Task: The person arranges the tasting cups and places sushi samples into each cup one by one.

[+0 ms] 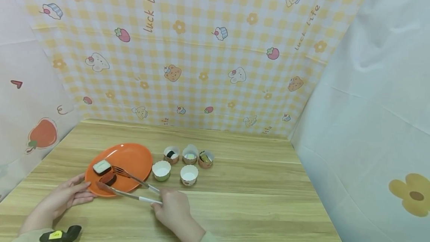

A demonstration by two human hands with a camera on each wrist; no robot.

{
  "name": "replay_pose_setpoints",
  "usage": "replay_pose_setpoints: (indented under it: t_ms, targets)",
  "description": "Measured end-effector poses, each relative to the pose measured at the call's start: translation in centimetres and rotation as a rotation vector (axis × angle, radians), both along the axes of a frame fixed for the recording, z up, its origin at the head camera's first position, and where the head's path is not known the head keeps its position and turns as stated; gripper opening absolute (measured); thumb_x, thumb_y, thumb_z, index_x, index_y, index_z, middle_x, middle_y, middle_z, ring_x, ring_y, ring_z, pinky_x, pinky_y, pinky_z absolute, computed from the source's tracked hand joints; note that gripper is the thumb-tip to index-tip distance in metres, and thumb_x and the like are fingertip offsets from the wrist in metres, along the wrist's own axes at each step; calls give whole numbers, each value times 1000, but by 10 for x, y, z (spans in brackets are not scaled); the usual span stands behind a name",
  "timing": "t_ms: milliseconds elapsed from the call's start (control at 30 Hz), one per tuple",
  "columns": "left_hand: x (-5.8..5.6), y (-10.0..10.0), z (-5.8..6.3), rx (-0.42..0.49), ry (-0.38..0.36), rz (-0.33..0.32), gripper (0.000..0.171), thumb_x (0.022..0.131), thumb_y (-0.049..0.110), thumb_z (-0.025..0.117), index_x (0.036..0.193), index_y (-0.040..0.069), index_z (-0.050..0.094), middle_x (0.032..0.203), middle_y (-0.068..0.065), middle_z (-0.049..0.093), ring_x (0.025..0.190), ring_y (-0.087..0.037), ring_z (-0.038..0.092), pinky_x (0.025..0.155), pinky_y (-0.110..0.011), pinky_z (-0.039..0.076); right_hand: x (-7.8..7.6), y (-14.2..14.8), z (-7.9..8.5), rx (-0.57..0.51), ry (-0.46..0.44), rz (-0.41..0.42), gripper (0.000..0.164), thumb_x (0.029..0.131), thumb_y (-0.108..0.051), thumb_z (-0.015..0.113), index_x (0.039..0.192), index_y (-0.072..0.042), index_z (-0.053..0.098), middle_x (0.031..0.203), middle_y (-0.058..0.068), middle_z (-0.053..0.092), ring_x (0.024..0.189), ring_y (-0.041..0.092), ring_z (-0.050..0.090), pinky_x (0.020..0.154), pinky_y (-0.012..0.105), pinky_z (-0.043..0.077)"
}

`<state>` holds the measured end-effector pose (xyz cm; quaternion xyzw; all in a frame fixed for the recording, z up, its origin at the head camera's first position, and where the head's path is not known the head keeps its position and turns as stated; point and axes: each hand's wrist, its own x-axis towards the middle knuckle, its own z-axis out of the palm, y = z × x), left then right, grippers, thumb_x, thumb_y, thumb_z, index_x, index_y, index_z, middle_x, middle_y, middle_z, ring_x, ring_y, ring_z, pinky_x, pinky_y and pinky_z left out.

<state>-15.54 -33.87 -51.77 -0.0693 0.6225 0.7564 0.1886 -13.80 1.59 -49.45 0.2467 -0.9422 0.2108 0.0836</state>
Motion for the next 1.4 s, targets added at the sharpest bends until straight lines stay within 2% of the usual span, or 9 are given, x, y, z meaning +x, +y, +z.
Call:
replay_pose_setpoints:
  t_ms: [367, 567, 800, 967, 1233, 1400]
  targets:
    - [1, -1, -3, 6, 15, -17, 79, 102, 9, 45, 145, -2, -21, 95, -13, 68, 87, -29, 69, 82, -42, 56, 0, -1, -2, -6, 22, -2, 19, 80, -33, 77, 81, -19, 66, 59, -16, 40, 48, 3, 33, 41, 16, 26]
    - [1, 0, -2, 12, 20, -17, 81, 102, 11, 47, 145, -2, -21, 94, -13, 68, 86, -29, 69, 82, -41, 57, -1, -1, -3, -20, 46, 3, 19, 80, -33, 78, 83, -18, 67, 58, -16, 40, 48, 2, 32, 40, 16, 25]
    - [0, 0, -2, 30, 25, -22, 82, 102, 11, 47, 145, -2, -22, 94, -13, 68, 87, -29, 69, 82, -42, 56, -1, 1, -5, -18, 67, -1, 22, 79, -33, 78, 92, -16, 72, 58, -16, 45, 48, 2, 33, 41, 16, 25]
    - [-1, -1, -2, 17, 22, -14, 81, 102, 11, 46, 145, -2, -22, 94, -13, 68, 87, -29, 69, 82, -42, 56, -1, 4, -5, -7, 82, -10, 19, 79, -34, 77, 86, -18, 69, 55, -16, 42, 45, 3, 31, 39, 16, 23]
    - [-2, -2, -4, 21, 25, -19, 82, 102, 11, 46, 145, -1, -23, 94, -14, 68, 87, -29, 69, 82, -42, 56, -1, 7, -7, -19, 95, -4, 18, 79, -33, 78, 84, -19, 68, 54, -17, 40, 45, 2, 30, 39, 16, 23]
    - [-2, -4, -7, 24, 35, -40, 81, 103, 12, 45, 144, -3, -23, 94, -15, 68, 87, -30, 69, 82, -42, 56, 0, 9, -4, -24, 101, 2, 20, 79, -33, 78, 91, -18, 71, 55, -17, 44, 45, 1, 32, 39, 15, 24]
